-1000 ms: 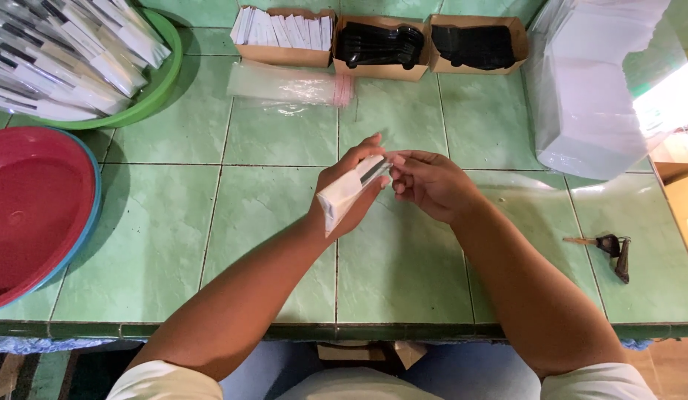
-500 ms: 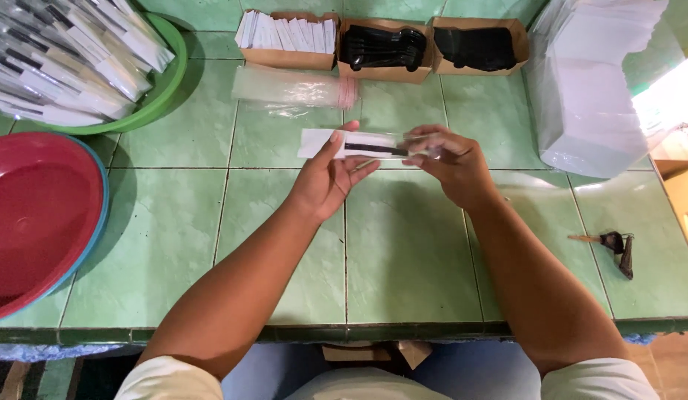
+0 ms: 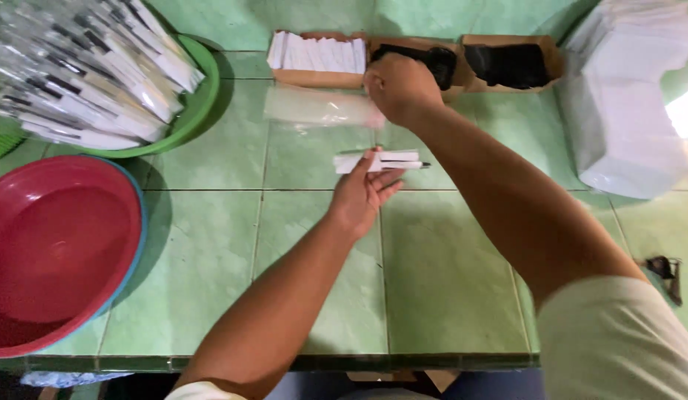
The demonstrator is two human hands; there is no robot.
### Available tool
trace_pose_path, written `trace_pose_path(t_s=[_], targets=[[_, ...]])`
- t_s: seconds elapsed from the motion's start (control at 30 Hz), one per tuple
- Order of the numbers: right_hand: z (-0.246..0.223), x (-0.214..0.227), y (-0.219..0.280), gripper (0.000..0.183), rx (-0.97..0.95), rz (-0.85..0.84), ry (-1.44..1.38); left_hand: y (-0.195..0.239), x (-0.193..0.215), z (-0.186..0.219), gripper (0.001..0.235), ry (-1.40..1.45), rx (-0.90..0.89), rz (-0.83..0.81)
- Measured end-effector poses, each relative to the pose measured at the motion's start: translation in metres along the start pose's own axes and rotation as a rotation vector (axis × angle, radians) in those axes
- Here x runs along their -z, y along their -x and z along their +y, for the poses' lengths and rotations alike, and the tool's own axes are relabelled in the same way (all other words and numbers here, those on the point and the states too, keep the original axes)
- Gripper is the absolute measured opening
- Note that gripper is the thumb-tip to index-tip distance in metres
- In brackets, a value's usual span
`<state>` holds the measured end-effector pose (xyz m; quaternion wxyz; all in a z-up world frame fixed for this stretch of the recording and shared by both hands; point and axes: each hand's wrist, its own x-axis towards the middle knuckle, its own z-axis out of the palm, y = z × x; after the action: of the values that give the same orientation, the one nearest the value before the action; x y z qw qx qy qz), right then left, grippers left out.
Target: The person folds a white napkin, places a black plastic spoon and fork inside, and wraps the bundle in a clear plastic sleeve. The completed set is placed into a green basket. The person then repeats the process with a second napkin.
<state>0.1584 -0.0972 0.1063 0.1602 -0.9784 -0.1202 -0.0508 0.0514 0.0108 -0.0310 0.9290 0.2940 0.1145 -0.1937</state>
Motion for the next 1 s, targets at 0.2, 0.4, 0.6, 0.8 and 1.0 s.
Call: trace_pose_path(t_s=[0.2, 0.4, 0.6, 0.8, 1.0], targets=[[-0.01, -0.058, -0.106, 0.032, -0.066, -0.046, 0.301, 0.013, -0.013, 0.007, 0.07, 0.001, -0.004, 0.062], [-0.012, -0.087, -0.144, 0.017, -0.26, -0.078, 0.228, 0.026, -0.026, 0.017, 0.038, -0.089, 0.01, 0.079], [-0.033, -0.068, -0.132, 0.019, -0.342, -0.016, -0.115, 0.035, -0.031, 0.021, 0.044, -0.15, -0.005, 0.066], [-0.014, -0.063, -0.133, 0.021, -0.357, 0.097, -0.252, 0.042, -0.032, 0.024, 0.053, -0.152, -0.052, 0.0], [-0.016, -0.016, -0.085, 0.037, -0.27, 0.134, -0.411, 0.036, -0.026, 0.018, 0.056, -0.196, -0.053, -0.036]])
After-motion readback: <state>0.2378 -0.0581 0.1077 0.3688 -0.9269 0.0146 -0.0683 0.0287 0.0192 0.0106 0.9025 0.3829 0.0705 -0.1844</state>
